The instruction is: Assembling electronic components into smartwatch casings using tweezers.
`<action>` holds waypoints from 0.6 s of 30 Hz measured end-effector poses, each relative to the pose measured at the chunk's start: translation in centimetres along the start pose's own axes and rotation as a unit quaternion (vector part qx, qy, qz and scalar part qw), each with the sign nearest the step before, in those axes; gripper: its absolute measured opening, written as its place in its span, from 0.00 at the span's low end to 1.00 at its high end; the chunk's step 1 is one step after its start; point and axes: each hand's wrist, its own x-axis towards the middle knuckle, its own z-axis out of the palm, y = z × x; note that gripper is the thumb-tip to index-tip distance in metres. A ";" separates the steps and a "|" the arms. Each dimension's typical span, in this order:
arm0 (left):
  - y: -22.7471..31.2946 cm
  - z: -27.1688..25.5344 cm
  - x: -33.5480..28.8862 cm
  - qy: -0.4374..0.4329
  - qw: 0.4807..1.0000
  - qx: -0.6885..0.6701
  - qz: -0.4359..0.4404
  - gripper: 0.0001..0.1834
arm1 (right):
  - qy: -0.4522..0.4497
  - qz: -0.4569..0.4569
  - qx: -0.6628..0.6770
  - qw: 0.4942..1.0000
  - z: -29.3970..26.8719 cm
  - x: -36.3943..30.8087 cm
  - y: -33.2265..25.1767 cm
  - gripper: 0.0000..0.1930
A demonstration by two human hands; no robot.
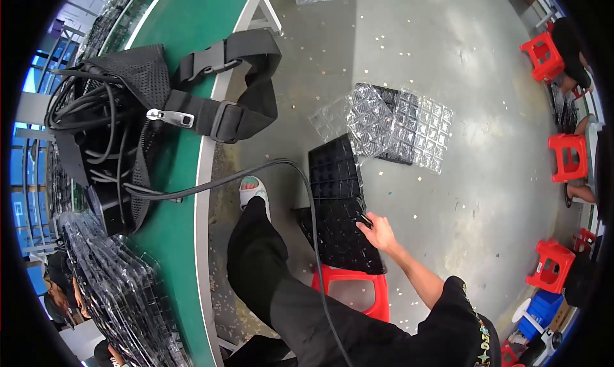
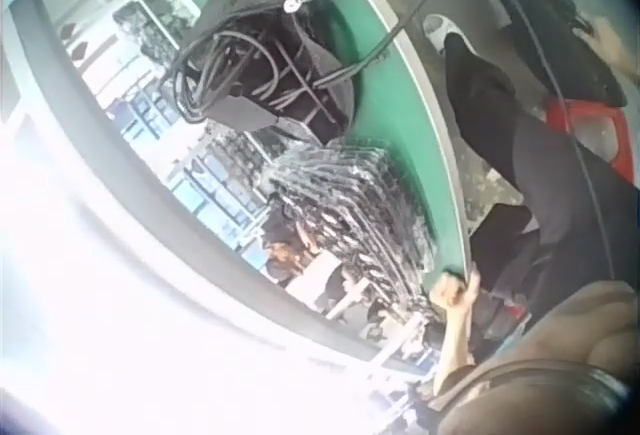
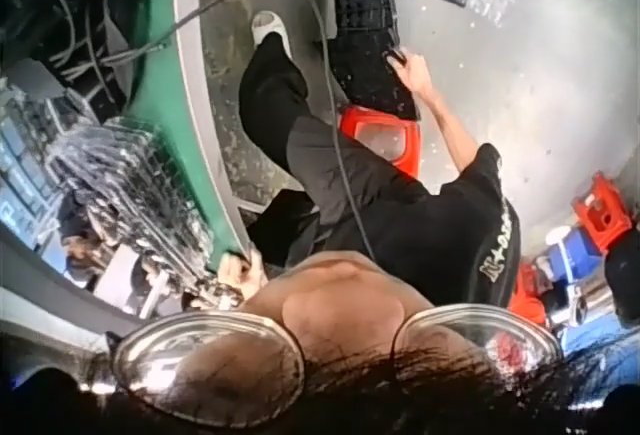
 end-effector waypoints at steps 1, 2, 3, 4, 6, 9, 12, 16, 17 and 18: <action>0.5 -0.7 0.5 -0.016 1.000 0.010 0.002 0.10 | 0.000 -0.011 0.003 1.000 -1.2 -0.2 -1.7 0.20; 1.6 -0.6 1.3 -0.005 1.000 0.021 -0.007 0.10 | 0.019 -0.018 0.023 0.999 -2.3 0.3 -3.5 0.22; 3.4 -0.4 2.2 0.068 0.990 -0.024 -0.122 0.11 | 0.036 -0.026 0.043 0.998 -3.1 1.0 -4.9 0.24; 4.3 0.0 3.6 0.151 0.960 -0.071 -0.226 0.18 | 0.082 -0.040 0.054 0.994 -4.3 1.8 -4.7 0.26; 4.6 0.2 5.2 0.185 0.948 -0.076 -0.248 0.32 | 0.135 -0.030 0.084 0.987 -6.2 4.5 -3.1 0.26; 4.8 -0.5 6.0 0.204 0.947 -0.111 -0.223 0.28 | 0.186 -0.033 0.205 0.960 -7.9 9.3 -1.5 0.19; 4.0 0.6 5.4 0.224 0.941 -0.126 -0.218 0.27 | 0.280 -0.008 0.253 0.926 -10.2 15.2 4.4 0.21; 3.9 0.0 5.0 0.228 0.940 -0.131 -0.218 0.26 | 0.281 0.084 0.390 0.873 -11.2 20.9 7.5 0.32; 3.4 0.1 5.0 0.240 0.940 -0.131 -0.203 0.26 | 0.268 0.133 0.381 0.875 -12.9 21.9 9.8 0.35; 2.8 0.7 4.5 0.259 0.934 -0.131 -0.210 0.26 | 0.311 0.138 0.318 0.885 -14.0 22.5 11.8 0.41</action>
